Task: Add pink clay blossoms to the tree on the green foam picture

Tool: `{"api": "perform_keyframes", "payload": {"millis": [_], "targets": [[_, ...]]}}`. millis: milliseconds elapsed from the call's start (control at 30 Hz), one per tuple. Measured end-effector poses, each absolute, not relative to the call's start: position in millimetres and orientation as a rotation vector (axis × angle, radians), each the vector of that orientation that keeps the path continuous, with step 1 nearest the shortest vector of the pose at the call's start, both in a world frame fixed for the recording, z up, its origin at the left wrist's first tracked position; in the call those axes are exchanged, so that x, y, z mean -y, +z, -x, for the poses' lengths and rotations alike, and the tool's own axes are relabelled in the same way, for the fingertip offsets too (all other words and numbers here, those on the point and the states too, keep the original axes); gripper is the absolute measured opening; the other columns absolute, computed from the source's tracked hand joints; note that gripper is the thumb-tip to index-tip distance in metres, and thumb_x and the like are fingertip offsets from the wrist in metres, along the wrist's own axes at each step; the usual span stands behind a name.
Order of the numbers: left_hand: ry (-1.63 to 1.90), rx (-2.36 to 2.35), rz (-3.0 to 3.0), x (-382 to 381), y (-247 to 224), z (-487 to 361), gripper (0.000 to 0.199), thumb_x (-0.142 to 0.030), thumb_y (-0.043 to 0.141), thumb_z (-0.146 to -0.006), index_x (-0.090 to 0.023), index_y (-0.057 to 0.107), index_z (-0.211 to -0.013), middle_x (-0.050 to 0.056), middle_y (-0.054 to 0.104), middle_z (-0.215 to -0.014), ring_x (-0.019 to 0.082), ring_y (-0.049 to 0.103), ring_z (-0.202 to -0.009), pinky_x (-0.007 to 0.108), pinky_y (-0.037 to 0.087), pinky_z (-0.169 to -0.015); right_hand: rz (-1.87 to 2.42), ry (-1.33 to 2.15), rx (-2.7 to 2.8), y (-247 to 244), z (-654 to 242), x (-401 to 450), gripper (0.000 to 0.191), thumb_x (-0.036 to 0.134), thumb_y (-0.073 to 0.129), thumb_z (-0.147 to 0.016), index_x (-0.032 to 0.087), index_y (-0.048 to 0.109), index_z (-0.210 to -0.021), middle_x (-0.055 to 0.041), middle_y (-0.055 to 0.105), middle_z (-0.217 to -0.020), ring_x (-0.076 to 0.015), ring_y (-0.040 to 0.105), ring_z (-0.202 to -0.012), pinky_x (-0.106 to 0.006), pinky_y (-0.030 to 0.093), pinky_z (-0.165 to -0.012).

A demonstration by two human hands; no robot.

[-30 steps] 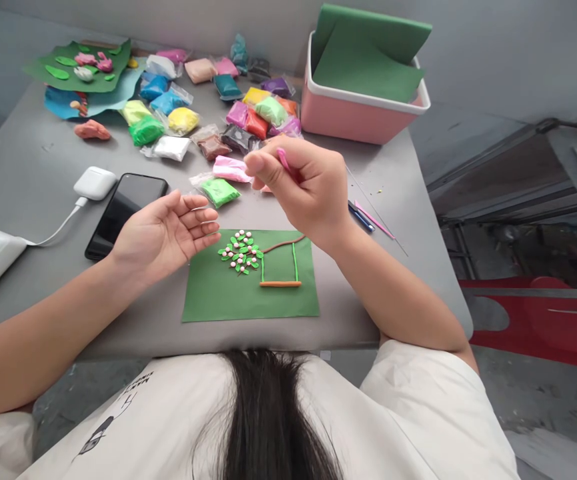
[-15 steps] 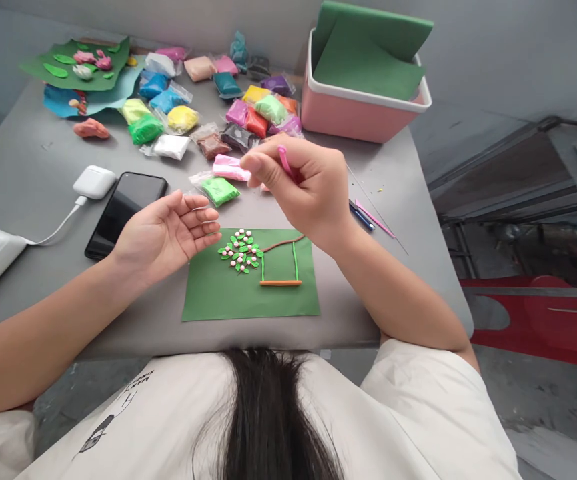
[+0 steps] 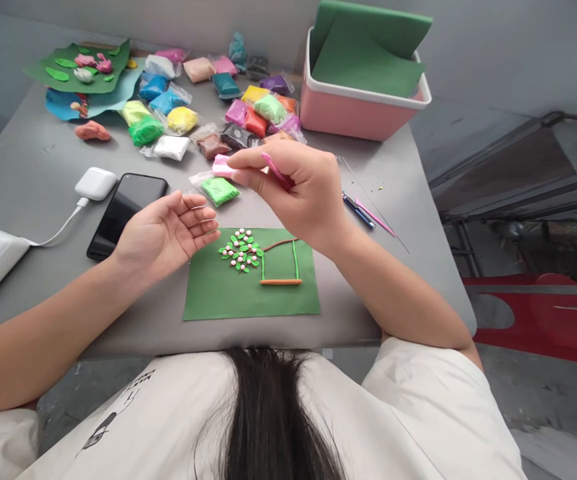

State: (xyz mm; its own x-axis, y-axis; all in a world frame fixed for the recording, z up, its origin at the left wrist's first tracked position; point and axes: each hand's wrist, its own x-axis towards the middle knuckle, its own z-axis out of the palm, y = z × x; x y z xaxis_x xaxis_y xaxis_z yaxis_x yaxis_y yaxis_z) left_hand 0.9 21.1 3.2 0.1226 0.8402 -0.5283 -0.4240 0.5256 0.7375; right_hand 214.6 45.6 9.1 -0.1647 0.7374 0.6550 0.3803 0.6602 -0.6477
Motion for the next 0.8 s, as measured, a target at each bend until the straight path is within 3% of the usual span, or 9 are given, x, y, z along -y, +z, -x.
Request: {"api": "perform_keyframes", "payload": {"millis": [100,200,267,367,500,667,800], "targets": [[0.963,-1.092,-0.452,-21,4,-2,0.038,-0.031,0.044,-0.107,-0.017,0.069,-0.082,0.005,0.076,-0.077,0.015,0.071,-0.069,0.030,0.059,-0.078,0.880,0.425,1.763,10,-214,-45,0.031,0.052,0.074,-0.096,0.026,0.079,-0.079,0.0002,0.073,-0.070,-0.0147,0.061,-0.062,-0.035,0.053,-0.060],[0.960,-1.088,-0.441,-21,5,-2,0.039,-0.031,0.044,-0.108,-0.016,0.069,-0.082,0.005,0.075,-0.075,0.015,0.072,-0.069,0.030,0.059,-0.076,0.865,0.390,1.742,11,-213,-43,0.021,0.046,0.084,-0.090,0.026,0.081,-0.082,0.0010,0.077,-0.077,-0.0139,0.060,-0.061,-0.034,0.050,-0.058],[0.959,-1.087,-0.440,-21,4,-2,0.039,-0.031,0.044,-0.107,-0.016,0.070,-0.081,0.005,0.075,-0.075,0.015,0.071,-0.069,0.030,0.059,-0.076,0.873,0.406,1.730,11,-212,-43,0.023,0.048,0.077,-0.095,0.027,0.081,-0.086,0.0010,0.077,-0.078,-0.0141,0.063,-0.063,-0.034,0.053,-0.061],[0.955,-1.084,-0.466,-20,3,-2,0.036,-0.030,0.046,-0.106,-0.017,0.070,-0.082,0.005,0.076,-0.078,0.016,0.071,-0.071,0.030,0.059,-0.078,0.864,0.428,1.733,11,-212,-42,0.032,0.050,0.074,-0.097,0.026,0.078,-0.077,0.0009,0.072,-0.067,-0.0140,0.063,-0.061,-0.033,0.052,-0.059],[0.952,-1.080,-0.528,-18,2,-2,0.029,-0.030,0.053,-0.103,-0.017,0.071,-0.084,0.006,0.079,-0.083,0.016,0.073,-0.074,0.032,0.060,-0.084,0.793,0.375,1.731,11,-211,-40,0.013,0.036,0.087,-0.088,0.026,0.080,-0.083,0.0016,0.076,-0.076,-0.0116,0.056,-0.057,-0.032,0.047,-0.055],[0.899,-0.986,-0.640,-12,2,0,0.023,-0.026,0.057,-0.101,-0.016,0.077,-0.096,0.010,0.085,-0.091,0.023,0.080,-0.094,0.037,0.061,-0.094,0.738,0.501,1.742,15,-206,-33,0.020,0.029,0.080,-0.094,0.023,0.077,-0.076,0.0049,0.067,-0.060,-0.0070,0.041,-0.047,-0.029,0.035,-0.047],[0.896,-0.832,-0.738,-6,0,3,0.021,-0.024,0.065,-0.098,-0.018,0.081,-0.110,0.009,0.087,-0.097,0.027,0.081,-0.108,0.037,0.063,-0.096,0.669,0.434,1.817,11,-203,-32,0.009,0.015,0.082,-0.086,0.023,0.079,-0.082,0.0022,0.071,-0.077,-0.0085,0.050,-0.058,-0.028,0.042,-0.053]]}}
